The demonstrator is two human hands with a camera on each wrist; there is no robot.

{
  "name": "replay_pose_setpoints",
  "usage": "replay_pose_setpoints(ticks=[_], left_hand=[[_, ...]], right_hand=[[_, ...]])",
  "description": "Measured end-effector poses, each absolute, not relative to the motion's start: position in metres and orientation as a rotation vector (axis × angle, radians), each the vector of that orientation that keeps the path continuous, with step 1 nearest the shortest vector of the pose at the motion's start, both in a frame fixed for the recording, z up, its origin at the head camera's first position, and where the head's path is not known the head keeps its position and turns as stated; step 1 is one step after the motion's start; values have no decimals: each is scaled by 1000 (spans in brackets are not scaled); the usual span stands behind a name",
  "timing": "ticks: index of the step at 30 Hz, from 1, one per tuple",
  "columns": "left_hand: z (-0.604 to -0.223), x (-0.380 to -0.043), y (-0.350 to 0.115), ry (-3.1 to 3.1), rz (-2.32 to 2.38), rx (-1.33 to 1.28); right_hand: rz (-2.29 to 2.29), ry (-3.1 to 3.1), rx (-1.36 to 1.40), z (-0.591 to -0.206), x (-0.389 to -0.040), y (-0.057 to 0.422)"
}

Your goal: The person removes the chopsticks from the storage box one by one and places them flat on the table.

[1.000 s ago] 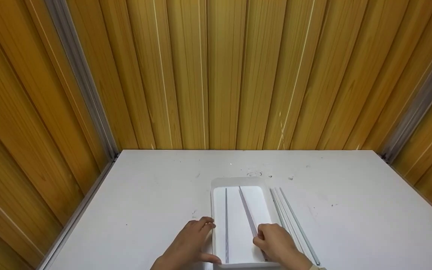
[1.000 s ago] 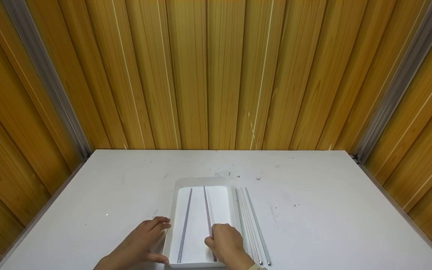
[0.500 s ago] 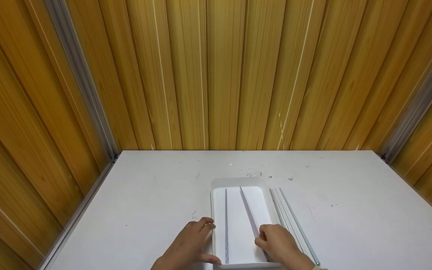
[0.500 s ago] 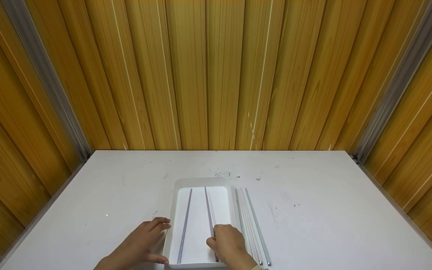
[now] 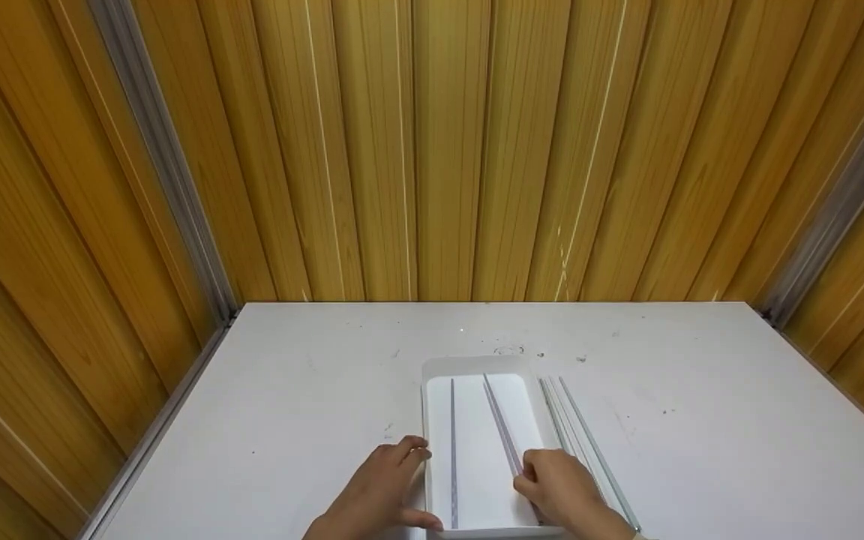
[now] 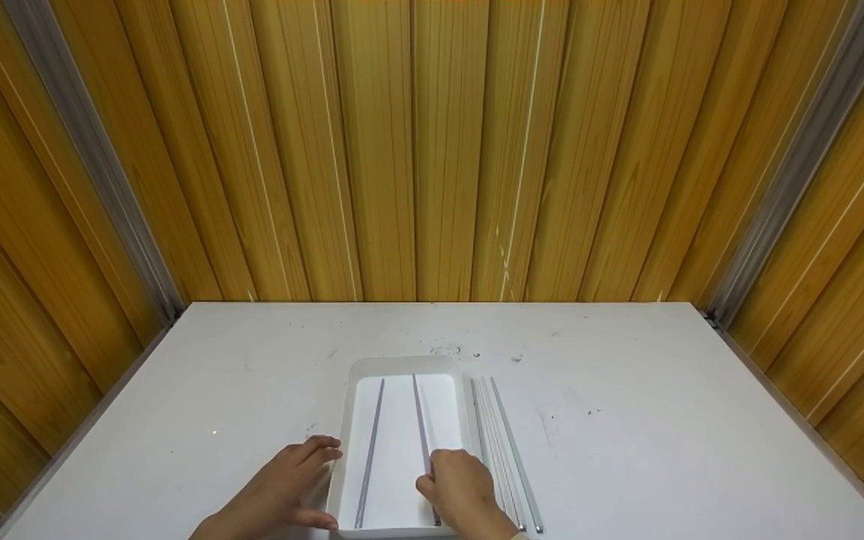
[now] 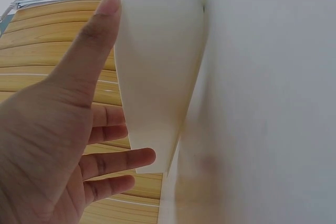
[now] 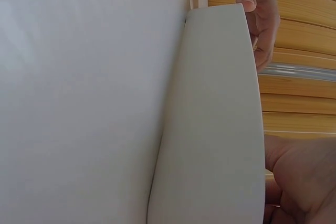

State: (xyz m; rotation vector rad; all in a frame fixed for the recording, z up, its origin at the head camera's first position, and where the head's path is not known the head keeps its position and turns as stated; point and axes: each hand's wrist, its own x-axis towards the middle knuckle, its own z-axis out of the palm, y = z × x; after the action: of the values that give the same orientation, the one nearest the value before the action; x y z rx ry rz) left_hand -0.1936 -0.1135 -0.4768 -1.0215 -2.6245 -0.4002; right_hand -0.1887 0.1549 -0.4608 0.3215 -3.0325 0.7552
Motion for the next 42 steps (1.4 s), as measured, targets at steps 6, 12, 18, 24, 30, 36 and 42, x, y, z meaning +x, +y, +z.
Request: replay_pose_setpoints(ticks=[6, 12, 18, 24, 30, 36, 42], left_hand=[[-476, -194, -113, -2665, -412, -1021], [-476, -193, -113, -2712, -440, -1004], [-477, -193, -113, -2688, -438, -1011], [-479, -193, -115, -2651, -446, -1025], [-479, -193, -115, -2655, -433, -1027], [-479, -193, -115, -2638, -424, -1033], [-478, -193, -114, -2665, -431, -1019]], right_hand=[[768, -3036, 288, -459, -188, 155], [791, -3035, 300, -458, -188, 156], [805, -3038, 304, -455, -187, 160], [802, -3018, 301, -452, -187, 166], [796, -3013, 229, -448, -188, 171], [784, -3017, 183, -445, -188, 178], [771, -3029, 145, -445, -188, 184]])
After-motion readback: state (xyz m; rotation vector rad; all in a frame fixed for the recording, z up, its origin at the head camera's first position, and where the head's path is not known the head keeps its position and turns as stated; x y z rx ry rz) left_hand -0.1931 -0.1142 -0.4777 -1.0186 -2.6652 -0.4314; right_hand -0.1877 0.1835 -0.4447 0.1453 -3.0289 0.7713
